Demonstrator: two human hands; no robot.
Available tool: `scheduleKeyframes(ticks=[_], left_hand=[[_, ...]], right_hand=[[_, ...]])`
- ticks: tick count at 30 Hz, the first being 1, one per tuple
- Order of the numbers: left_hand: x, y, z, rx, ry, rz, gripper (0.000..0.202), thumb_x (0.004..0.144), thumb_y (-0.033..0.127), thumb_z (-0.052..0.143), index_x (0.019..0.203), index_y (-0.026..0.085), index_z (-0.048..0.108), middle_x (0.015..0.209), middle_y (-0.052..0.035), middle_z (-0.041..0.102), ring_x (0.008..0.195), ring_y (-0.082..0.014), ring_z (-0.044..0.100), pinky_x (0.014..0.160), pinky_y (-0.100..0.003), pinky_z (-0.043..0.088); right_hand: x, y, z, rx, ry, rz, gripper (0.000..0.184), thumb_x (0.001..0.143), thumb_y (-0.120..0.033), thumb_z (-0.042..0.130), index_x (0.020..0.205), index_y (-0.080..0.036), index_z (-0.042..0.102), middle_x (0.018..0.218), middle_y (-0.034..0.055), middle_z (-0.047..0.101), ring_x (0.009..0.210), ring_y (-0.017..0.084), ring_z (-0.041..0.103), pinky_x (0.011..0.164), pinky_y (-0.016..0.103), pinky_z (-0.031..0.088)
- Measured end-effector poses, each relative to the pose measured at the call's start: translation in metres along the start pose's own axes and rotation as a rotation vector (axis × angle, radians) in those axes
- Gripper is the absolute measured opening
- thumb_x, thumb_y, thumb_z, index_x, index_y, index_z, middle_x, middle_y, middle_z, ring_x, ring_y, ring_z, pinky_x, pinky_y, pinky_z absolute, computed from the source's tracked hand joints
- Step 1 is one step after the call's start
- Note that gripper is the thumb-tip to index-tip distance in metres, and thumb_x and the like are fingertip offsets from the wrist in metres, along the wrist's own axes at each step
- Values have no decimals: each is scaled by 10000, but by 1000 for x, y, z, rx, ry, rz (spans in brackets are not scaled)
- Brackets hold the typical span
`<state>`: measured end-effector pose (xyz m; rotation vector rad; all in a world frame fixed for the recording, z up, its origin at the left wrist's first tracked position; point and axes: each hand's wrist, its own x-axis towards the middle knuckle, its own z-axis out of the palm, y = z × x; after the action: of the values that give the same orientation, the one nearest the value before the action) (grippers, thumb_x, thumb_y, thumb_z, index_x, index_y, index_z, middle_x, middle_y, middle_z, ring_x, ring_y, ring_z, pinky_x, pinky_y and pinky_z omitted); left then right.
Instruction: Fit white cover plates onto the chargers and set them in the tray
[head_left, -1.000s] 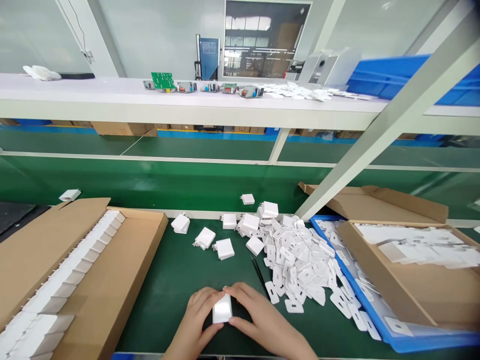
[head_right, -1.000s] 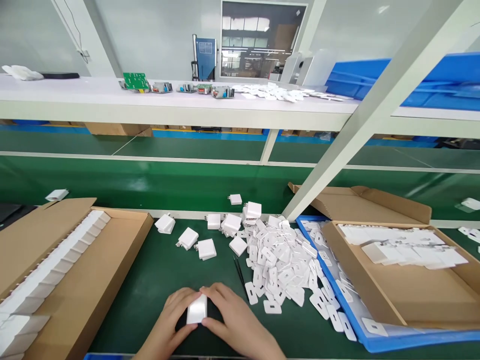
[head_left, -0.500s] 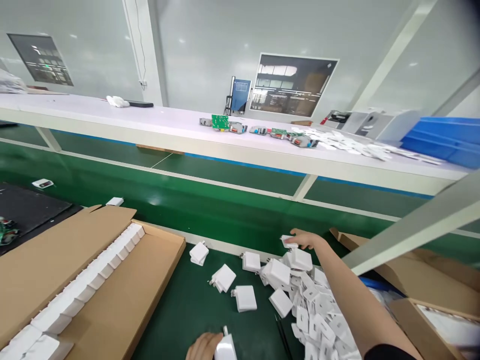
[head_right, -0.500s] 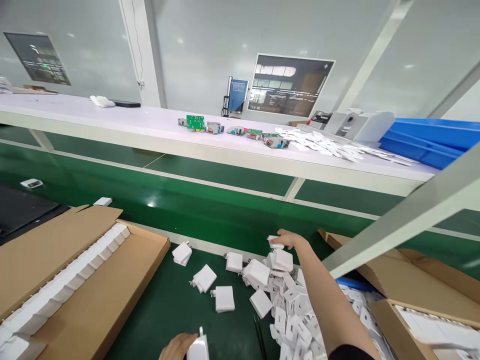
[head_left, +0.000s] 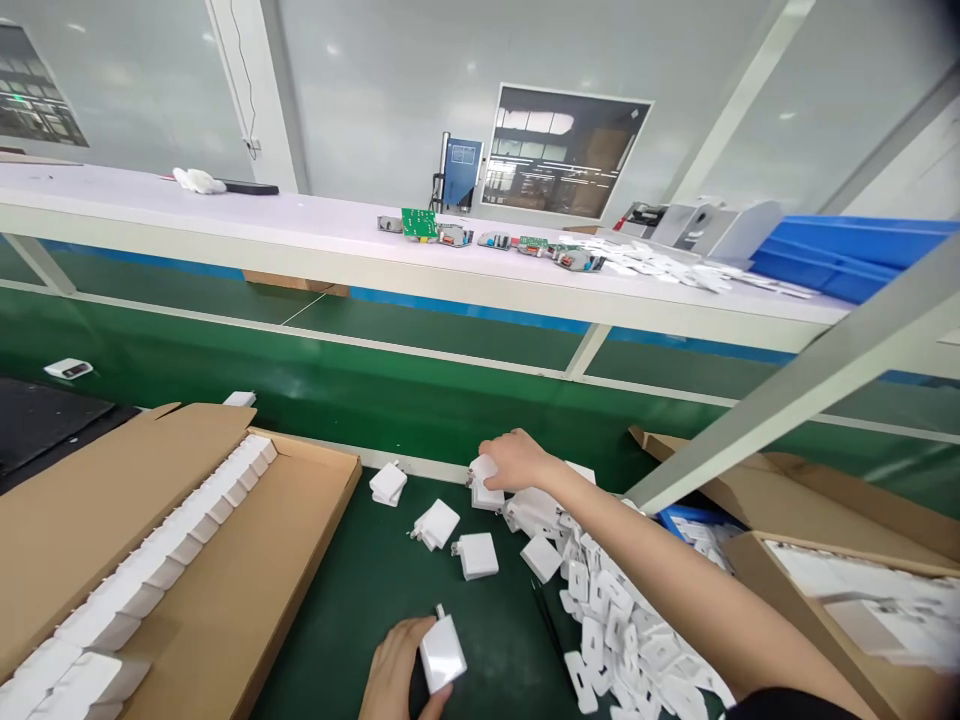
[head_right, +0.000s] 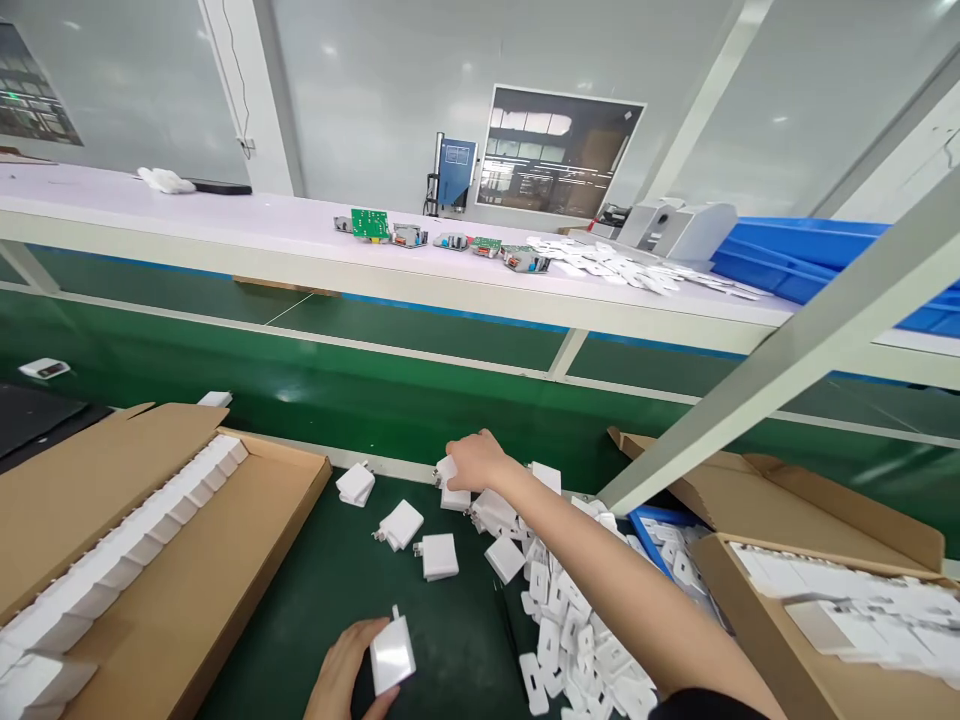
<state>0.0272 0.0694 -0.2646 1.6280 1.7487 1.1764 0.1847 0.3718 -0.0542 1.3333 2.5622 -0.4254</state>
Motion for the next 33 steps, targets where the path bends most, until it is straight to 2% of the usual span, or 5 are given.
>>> scheduleKeyframes(ticks=[5, 9, 15, 23, 33], left_hand=[[-3, 4, -14, -210, -34, -168, 528, 1005, 577, 540, 1387, 221, 620, 1406, -178, 663, 1313, -357, 628, 1065, -473, 538], [-6, 13, -31, -400, -71, -236, 558, 1011, 635, 501, 1365, 226, 637, 1419, -158, 646, 1341, -352, 591, 1117, -477, 489], [-9, 37, -34, -511, -2, -10, 499, 1090, 564, 348, 1285, 262, 695, 1226, -115, 642, 1135, -287, 616, 962, -411, 513], [-4, 73, -36, -451, -84, 266, 321, 1108, 386, 413, 1161, 325, 724, 1008, -56, 541, 966, -222, 541, 832, -344, 472], [-20, 74, -28, -1097, -413, -342, 648, 1072, 646, 342, 1611, 294, 417, 1435, -131, 616, 1345, -291, 570, 1215, -501, 353]], right_hand=[[-16, -30, 10, -70, 63, 23, 512, 714, -232, 829, 1214, -149, 755, 1140, 190, 750, 1167, 429, 673, 1154, 599, 337], [-73, -55, 32, -27, 250, -29, 567, 1032, -390, 563, 1550, -167, 507, 1592, 177, 489, 1479, 331, 446, 1226, 479, 294], [-175, -108, 117, 552, 177, -210, 459, 1069, -524, 491, 1432, -257, 579, 1013, 39, 740, 870, 226, 688, 770, 328, 475], [-192, -116, 201, 1165, 372, -229, 432, 1019, -528, 586, 1348, -247, 581, 986, 33, 698, 783, 174, 606, 699, 269, 464], [-191, -100, 244, 1175, 452, -270, 652, 967, -737, 561, 1499, -360, 548, 1264, 96, 610, 1152, 298, 609, 990, 417, 528]])
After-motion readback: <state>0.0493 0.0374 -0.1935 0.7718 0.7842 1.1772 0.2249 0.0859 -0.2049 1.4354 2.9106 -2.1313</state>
